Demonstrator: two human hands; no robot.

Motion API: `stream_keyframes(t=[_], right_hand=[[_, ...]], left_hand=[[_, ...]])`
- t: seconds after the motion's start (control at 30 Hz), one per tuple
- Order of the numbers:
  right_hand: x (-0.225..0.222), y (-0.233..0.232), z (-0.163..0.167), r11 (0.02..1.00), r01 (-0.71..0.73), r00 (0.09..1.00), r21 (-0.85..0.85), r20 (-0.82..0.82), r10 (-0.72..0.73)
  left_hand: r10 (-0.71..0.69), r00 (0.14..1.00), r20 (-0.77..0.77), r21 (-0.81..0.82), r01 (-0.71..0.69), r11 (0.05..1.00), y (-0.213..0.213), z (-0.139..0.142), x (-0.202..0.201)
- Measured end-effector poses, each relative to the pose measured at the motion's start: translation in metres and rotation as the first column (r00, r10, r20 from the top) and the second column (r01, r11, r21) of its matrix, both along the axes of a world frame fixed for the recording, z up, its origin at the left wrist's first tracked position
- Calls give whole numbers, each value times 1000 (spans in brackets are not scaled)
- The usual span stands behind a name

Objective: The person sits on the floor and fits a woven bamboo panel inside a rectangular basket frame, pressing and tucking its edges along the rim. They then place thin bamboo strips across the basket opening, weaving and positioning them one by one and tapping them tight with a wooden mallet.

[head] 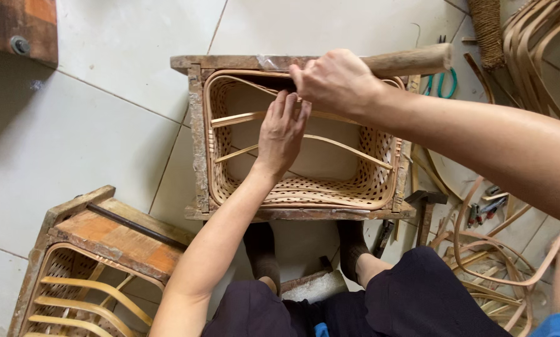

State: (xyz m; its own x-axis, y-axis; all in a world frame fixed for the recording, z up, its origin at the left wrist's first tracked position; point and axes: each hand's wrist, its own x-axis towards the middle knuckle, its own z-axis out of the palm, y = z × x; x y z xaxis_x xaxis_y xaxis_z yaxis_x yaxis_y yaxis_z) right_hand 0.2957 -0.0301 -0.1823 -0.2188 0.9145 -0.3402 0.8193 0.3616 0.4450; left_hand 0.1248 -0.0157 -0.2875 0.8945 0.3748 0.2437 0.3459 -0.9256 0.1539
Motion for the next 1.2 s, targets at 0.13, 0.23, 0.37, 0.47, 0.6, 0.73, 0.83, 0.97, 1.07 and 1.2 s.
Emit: stream_keyframes(t=[0.13, 0.23, 0.37, 0.47, 0.6, 0.73, 0.83, 0.97, 1.07, 1.2], right_hand=[[15, -10, -15, 998, 6, 1000, -55, 20, -4], [38, -29, -19, 994, -4, 997, -110, 80, 13], [65, -63, 8, 996, 43, 990, -79, 134, -32], [65, -72, 30, 989, 88, 992, -121, 99, -76], [42, -51, 19, 999, -45, 998, 28, 38, 43], [28, -25, -8, 997, -74, 997, 7, 24, 74], [27, -19, -9, 999, 7, 993, -37, -114, -11], [34, -25, -5, 995, -21, 997, -97, 68, 28], [40, -32, -4, 984, -4, 989, -176, 145, 30], [51, -44, -12, 993, -90, 988, -71, 118, 98]], left_hand=[[-2, 999, 48, -54, 5, 999, 1, -1, 2], [19, 1000, 24, -89, -17, 996, 1, 0, 3], [60, 996, 64, -103, -54, 993, -1, 3, 8], [102, 993, 54, -82, -98, 992, -1, 4, 15], [80, 997, -8, -64, -80, 995, -2, 4, 13], [76, 997, -10, -63, -77, 995, -4, 2, 7], [77, 997, -1, -82, -76, 994, -3, 1, 6], [53, 998, -34, -52, -55, 997, -1, -1, 6], [79, 994, -80, -50, -83, 995, -1, -3, 5], [96, 994, -54, -21, -97, 995, -3, -5, 3]])
